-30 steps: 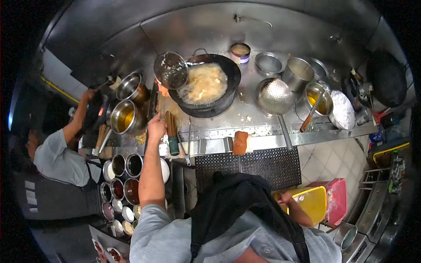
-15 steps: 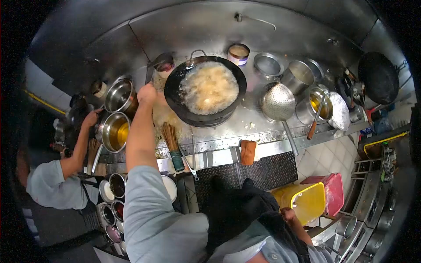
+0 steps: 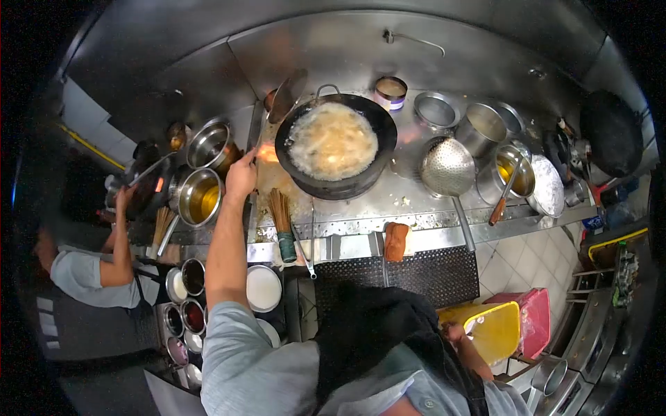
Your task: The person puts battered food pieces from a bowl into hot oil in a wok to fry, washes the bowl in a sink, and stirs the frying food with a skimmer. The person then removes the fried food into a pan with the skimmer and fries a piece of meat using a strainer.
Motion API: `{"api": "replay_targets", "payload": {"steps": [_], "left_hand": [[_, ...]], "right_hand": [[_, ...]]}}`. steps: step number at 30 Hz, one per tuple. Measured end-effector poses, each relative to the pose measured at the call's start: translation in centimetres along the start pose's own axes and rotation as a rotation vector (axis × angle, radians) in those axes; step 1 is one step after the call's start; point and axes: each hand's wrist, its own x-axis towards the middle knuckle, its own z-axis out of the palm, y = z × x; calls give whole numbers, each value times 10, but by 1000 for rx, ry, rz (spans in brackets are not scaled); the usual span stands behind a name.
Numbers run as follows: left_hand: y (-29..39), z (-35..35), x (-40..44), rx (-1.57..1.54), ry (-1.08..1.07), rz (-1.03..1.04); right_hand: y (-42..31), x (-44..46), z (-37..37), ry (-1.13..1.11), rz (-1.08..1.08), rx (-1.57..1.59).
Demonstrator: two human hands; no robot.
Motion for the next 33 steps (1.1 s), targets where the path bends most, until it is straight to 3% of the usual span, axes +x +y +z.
{"api": "replay_targets", "payload": {"steps": [2,4,7,9,10,12,13,15,18,19,21,22,24,25,26,28,33], "left_hand": [[3,-4,-16,47,-90,-85],[8,-10,-31,78,-134,-125],[4,-9,-59,154,-175,-104],[27,-17,-81,170,-117,-161],[36,-18,-88,175,-64,-216],[48,-18,-90,171,-44,-198],[53,-18,-90,163,-20,-183],[65,-16,-82,116,-7,-153],[78,-5,-70,95,-27,-157],[78,2,-69,123,-75,-176],[64,23,-72,74,-80,-136],[41,41,-74,72,-81,-136],[7,69,-75,19,-474,-225],[41,52,-81,-222,-597,-482],[65,44,-89,-223,-597,-474],[94,35,-99,-588,-620,-750],[87,90,-100,-879,-685,-913]], "right_hand": [[-23,17,-39,-156,1036,1099],[-13,13,-43,-175,1056,1094],[50,-16,-6,-59,1139,1360],[99,-47,36,49,260,504],[72,-45,12,-28,556,708],[12,-40,-40,45,1263,1119],[27,-53,-29,42,1266,1121],[78,-86,9,-339,974,787],[168,-137,96,-240,565,532],[157,-135,81,-239,570,531],[119,-118,34,-148,1269,1289],[130,-127,42,-145,1271,1288],[168,-152,77,-50,1049,1430],[133,-153,47,114,905,1420],[117,-142,28,66,1017,1279],[52,-101,-43,-60,1231,1014],[51,-101,-53,-107,1198,1001]]}}
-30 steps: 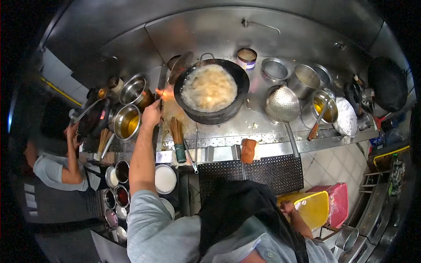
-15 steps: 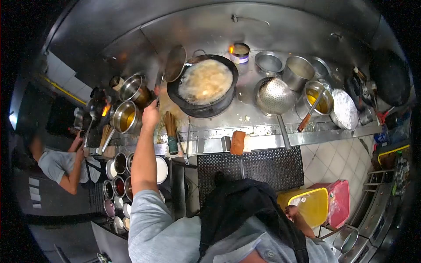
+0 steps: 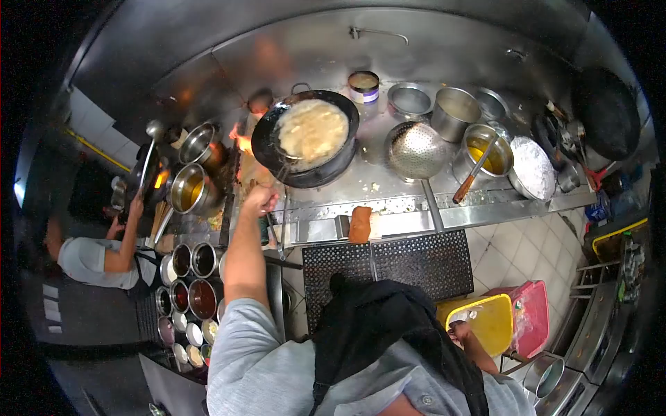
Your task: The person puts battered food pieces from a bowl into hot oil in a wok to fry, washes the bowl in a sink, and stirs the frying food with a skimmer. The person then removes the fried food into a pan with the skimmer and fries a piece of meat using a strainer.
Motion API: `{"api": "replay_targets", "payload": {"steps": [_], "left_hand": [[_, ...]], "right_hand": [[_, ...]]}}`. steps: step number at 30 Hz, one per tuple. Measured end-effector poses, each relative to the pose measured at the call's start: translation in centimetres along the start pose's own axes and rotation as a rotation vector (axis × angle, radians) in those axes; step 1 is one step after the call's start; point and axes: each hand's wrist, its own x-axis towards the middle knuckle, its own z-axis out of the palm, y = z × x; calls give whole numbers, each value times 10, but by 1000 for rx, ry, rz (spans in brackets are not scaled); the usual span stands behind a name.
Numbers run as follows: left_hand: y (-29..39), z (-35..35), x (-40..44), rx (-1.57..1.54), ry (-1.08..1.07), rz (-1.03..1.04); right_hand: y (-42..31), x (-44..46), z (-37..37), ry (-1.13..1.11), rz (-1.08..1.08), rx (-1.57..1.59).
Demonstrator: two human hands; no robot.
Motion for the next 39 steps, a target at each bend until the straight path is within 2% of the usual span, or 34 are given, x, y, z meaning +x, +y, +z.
{"api": "replay_targets", "payload": {"steps": [3,5,7,11,15,17,19,20,21,23,25,27,29,30,31,33,34,35,36,37,38,39], "left_hand": [[4,31,-26,-71,11,87],[1,29,-43,-44,-58,160],[-2,32,-70,-87,83,246],[-8,35,-111,26,144,232],[-36,31,-111,-130,202,305],[-45,26,-111,-97,200,294],[-50,26,-110,53,321,390],[-46,27,-114,312,436,443],[-45,26,-113,310,440,440],[-45,24,-109,572,603,676],[-41,20,-109,610,636,695],[-40,10,-101,647,661,725],[-42,-8,-86,529,598,695],[-38,-17,-82,473,531,546],[-32,-25,-76,472,524,552],[-21,-37,-66,577,632,698],[7,-22,-98,703,673,712],[1,-43,-69,736,737,787],[17,-42,-76,774,726,717],[32,-41,-85,812,713,646],[32,-49,-71,806,704,649],[28,-63,-51,816,712,683]], "right_hand": [[-2,9,-3,-1,-26,2],[-15,6,-1,24,-64,47],[-31,-8,3,94,-67,78],[-26,18,0,30,-52,88],[-34,19,1,-16,-126,-60],[-36,30,0,-57,-158,-150],[-39,35,1,-94,-192,-238],[-43,38,4,-52,-134,-201],[-47,39,6,-8,-78,-163],[-47,62,1,-19,-94,-170],[-44,70,1,-27,-106,-167],[-51,65,7,37,-109,36],[-55,54,14,35,-111,81],[-57,47,22,81,-106,117],[-59,42,26,128,-102,153],[67,200,-10,-395,-546,333],[113,255,-23,-707,-686,459],[76,199,-7,-422,-551,285],[38,136,9,-165,-346,103],[-35,27,38,21,-121,-13],[-26,33,32,-45,-551,-424],[-20,32,32,-35,-545,-424]]}}
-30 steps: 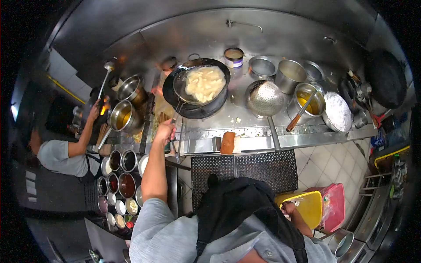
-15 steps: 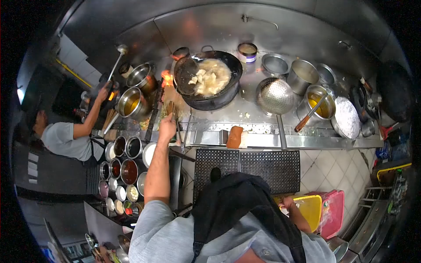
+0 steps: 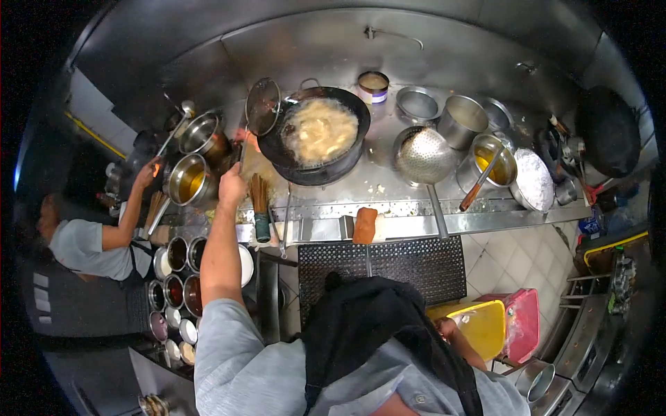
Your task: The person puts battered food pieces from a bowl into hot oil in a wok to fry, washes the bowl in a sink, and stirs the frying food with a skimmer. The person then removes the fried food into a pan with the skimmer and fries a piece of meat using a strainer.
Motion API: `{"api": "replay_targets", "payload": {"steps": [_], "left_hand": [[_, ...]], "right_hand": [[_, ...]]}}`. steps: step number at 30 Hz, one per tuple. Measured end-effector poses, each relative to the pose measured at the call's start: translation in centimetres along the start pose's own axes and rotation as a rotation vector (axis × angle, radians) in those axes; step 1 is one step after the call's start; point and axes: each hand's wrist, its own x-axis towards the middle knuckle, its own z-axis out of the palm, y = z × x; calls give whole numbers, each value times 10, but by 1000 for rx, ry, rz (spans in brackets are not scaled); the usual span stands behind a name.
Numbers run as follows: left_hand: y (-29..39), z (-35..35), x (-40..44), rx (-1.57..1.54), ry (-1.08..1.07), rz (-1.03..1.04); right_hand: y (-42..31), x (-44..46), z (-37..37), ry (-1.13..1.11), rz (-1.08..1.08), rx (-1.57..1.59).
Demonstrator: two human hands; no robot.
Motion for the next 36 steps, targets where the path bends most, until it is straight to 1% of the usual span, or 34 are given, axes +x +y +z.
{"api": "replay_targets", "payload": {"steps": [2,3,4,5,6,7,8,9,10,11,12,13,14,16,17,18,19,20,21,22,23,24,26,27,28,29,30,31,32,33,34,36], "left_hand": [[-41,29,22,-7,16,31],[-62,47,32,-75,-66,122],[-73,58,38,-143,-146,213],[-61,54,37,-471,-469,-265],[-54,51,35,-481,-472,-264],[-48,50,30,-519,-575,-316],[-40,46,25,-554,-680,-365],[-20,29,16,-667,-724,-390],[-15,32,16,-671,-732,-381],[-13,34,15,-758,-744,-460],[-13,35,13,-843,-753,-544],[-15,53,15,-902,-793,-562],[-6,60,10,-904,-788,-562],[22,73,-4,-1077,-742,-625],[14,98,-7,-1212,-737,-602],[7,122,-12,-1347,-731,-576],[22,117,-21,-1405,-707,-624],[31,113,-28,-1403,-704,-621],[38,109,-34,-1404,-637,-616],[42,107,-39,-1404,-570,-610],[42,105,-42,-1420,-561,-592],[42,101,-44,-1415,-555,-587],[45,86,-50,-1089,-521,-535],[41,85,-51,-1083,-516,-535],[38,84,-51,-1001,-445,-476],[36,83,-52,-918,-374,-419],[33,82,-55,-912,-368,-421],[34,78,-57,-857,-323,-391],[36,75,-60,-802,-278,-361],[37,75,-63,-769,-240,-359],[29,83,-62,-763,-237,-360],[-5,114,-50,-401,-35,-7]], "right_hand": [[10,-5,4,-15,282,451],[11,-7,4,-21,420,678],[-3,-14,3,-11,423,675],[-33,-28,1,-23,401,549],[-58,-38,-2,-35,381,421],[-14,-26,-2,34,486,716],[-25,-32,-2,45,486,716],[-63,-46,2,156,501,589],[-90,-56,5,263,517,462],[-62,-51,4,136,473,417],[-37,-50,8,137,478,419],[-6,-45,13,158,17,-96],[30,-35,17,166,-454,-609],[140,16,27,-110,-648,-487],[188,38,31,-264,-721,-414],[138,24,28,-384,-340,-138],[89,10,24,-355,127,374],[34,-5,21,-157,477,715],[33,-2,17,-159,474,716],[40,4,9,-78,-57,-14],[46,9,4,18,-587,-746],[53,14,4,19,-596,-743],[52,20,3,-48,-37,-247],[-59,-17,-5,122,484,516],[-59,-22,-6,115,481,518],[-57,-24,-7,75,325,340],[-53,-24,-9,35,168,164],[-34,-19,-9,27,163,164],[15,-2,-5,77,-251,-59],[44,7,-2,126,-664,-282],[40,7,-4,122,-667,-277],[24,6,-12,-164,-21,-119]]}}
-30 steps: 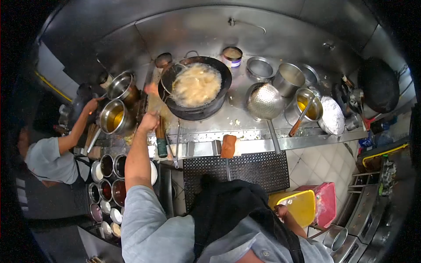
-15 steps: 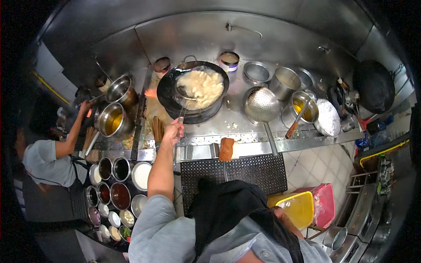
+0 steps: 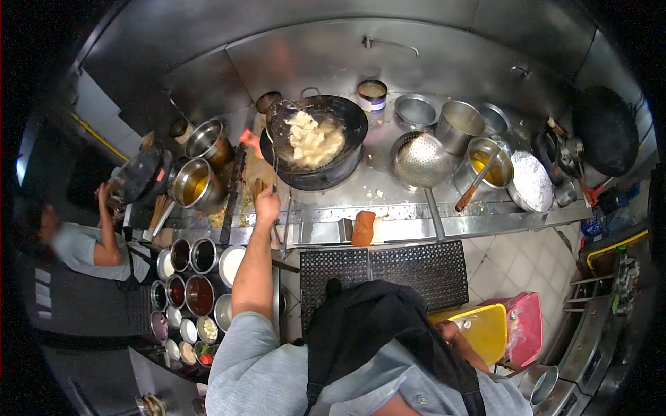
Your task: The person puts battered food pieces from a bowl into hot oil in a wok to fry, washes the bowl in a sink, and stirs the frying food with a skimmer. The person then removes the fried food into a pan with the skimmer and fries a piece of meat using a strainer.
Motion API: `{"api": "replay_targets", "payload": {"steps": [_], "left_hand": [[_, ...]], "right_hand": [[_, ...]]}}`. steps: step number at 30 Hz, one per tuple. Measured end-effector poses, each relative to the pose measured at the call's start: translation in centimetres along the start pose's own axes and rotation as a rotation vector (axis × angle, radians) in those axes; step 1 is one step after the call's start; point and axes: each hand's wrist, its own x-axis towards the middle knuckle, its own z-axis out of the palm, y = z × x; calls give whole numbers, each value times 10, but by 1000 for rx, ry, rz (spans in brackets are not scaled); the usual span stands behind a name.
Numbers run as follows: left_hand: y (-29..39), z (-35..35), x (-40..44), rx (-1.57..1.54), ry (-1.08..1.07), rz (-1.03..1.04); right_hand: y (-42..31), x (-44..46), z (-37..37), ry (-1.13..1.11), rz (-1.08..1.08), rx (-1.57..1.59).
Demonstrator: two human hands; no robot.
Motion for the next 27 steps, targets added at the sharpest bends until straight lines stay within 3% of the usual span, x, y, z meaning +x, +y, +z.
{"api": "replay_targets", "payload": {"steps": [1,3,4,6,7,10,11,12,14,15,18,20,21,22,24,25,26,27], "left_hand": [[-16,4,7,5,-1,1],[-34,8,15,-72,-6,-8],[-8,-1,5,-68,-7,-8],[74,-29,-23,-239,-93,-287],[76,-28,-25,-234,-93,-288],[74,-24,-30,-263,-72,-327],[73,-23,-32,-243,-73,-274],[72,-23,-34,-221,-75,-222],[76,-25,-36,-146,-65,-143],[79,-25,-35,-82,-53,-60],[53,-25,-18,24,32,-37],[42,-37,-3,98,24,-76],[103,-60,-17,305,0,-22],[96,-65,-7,263,7,-98],[101,-80,-4,293,95,29],[95,-84,4,338,85,-26],[89,-88,12,382,76,-82],[82,-91,16,518,64,4]], "right_hand": [[9,3,3,-3,-2,4],[57,23,9,172,-283,-545],[105,45,18,195,-294,-404],[191,85,32,238,-331,-118],[159,69,22,159,-343,37],[-21,-8,-10,245,474,721],[44,19,-3,124,198,368],[87,41,2,116,199,372],[118,59,12,193,-307,-120],[117,56,16,188,-191,-5],[4,13,4,268,430,670],[-7,6,6,251,427,702],[-8,3,6,232,424,734],[-9,0,6,237,428,736],[15,4,11,101,438,751],[41,10,19,32,279,343],[44,4,21,36,284,340],[47,-1,21,18,384,498]]}}
